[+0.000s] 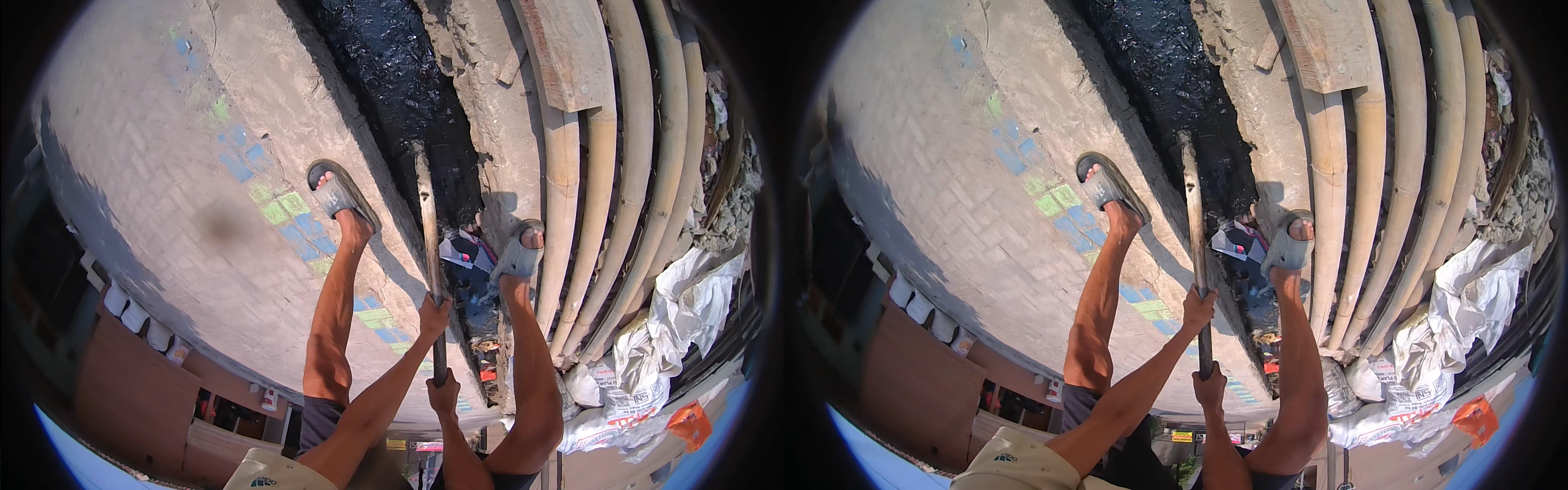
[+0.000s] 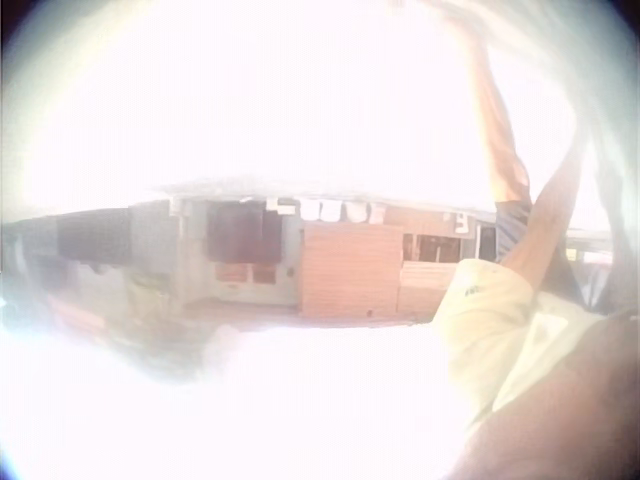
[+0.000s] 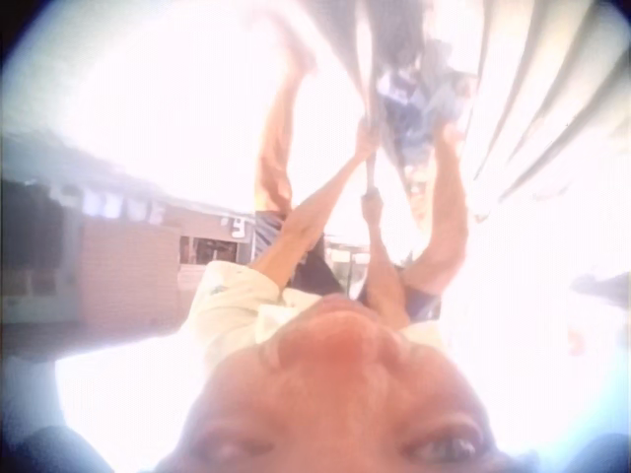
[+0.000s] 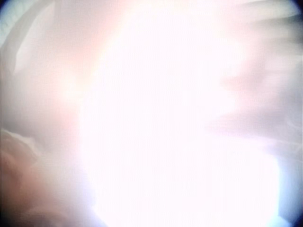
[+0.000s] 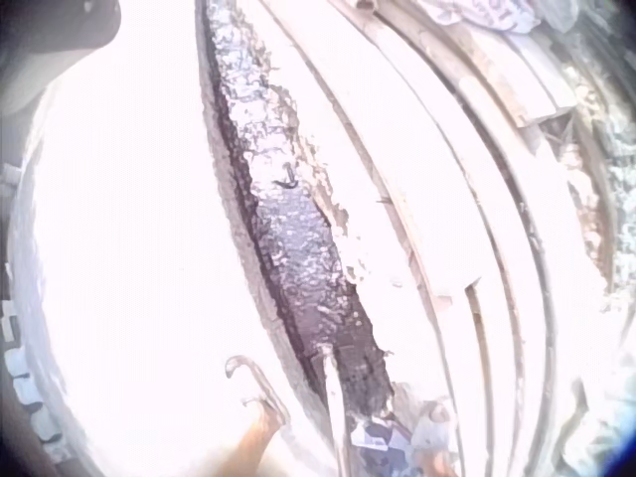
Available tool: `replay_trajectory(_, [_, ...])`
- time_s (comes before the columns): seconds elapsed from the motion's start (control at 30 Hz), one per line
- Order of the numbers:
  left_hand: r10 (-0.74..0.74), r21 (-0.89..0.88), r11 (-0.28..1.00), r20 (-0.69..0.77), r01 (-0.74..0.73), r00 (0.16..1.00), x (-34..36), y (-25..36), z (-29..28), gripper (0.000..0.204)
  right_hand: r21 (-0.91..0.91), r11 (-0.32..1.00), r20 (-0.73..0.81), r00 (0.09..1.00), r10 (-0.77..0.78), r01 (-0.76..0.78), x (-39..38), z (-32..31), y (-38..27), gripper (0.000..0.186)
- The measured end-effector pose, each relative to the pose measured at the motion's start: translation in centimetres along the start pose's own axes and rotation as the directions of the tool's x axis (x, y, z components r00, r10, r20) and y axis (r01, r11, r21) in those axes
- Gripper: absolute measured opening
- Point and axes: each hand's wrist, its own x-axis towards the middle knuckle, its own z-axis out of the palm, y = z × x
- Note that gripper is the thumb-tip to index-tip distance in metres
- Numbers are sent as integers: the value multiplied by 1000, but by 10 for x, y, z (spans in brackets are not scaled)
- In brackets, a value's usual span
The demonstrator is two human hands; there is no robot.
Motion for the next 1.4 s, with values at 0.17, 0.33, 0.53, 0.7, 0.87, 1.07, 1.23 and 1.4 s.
replay_trajectory(0.17, [362,9,928,-250,-372,898,107,147,-31,36,-1,968,48,967,-251,252,131,10,-122,40])
replay_trajectory(0.33, [453,-6,881,-280,-474,846,190,385,-52,37,62,833,-13,835,-550,550,290,-11,-385,33])
replay_trajectory(0.53, [576,436,768,-151,-469,803,282,554,-106,40,231,805,50,819,-571,547,336,-25,-589,25])
replay_trajectory(0.7, [304,414,883,-146,-220,942,223,445,-81,57,255,902,108,916,-386,350,299,1,-461,38])
replay_trajectory(0.87, [235,488,863,-154,-133,960,194,326,-65,65,29,938,52,936,-348,347,235,5,-333,45])
replay_trajectory(1.07, [182,384,907,8,-171,983,150,228,1,49,555,832,188,977,-103,-19,165,-6,-173,23])
replay_trajectory(1.23, [-58,17,998,95,57,994,103,68,20,40,390,909,154,984,91,-145,71,-9,-96,16])
replay_trajectory(1.4, [-106,97,990,87,98,991,8,-38,12,29,78,986,61,988,142,-147,-15,-2,7,25])
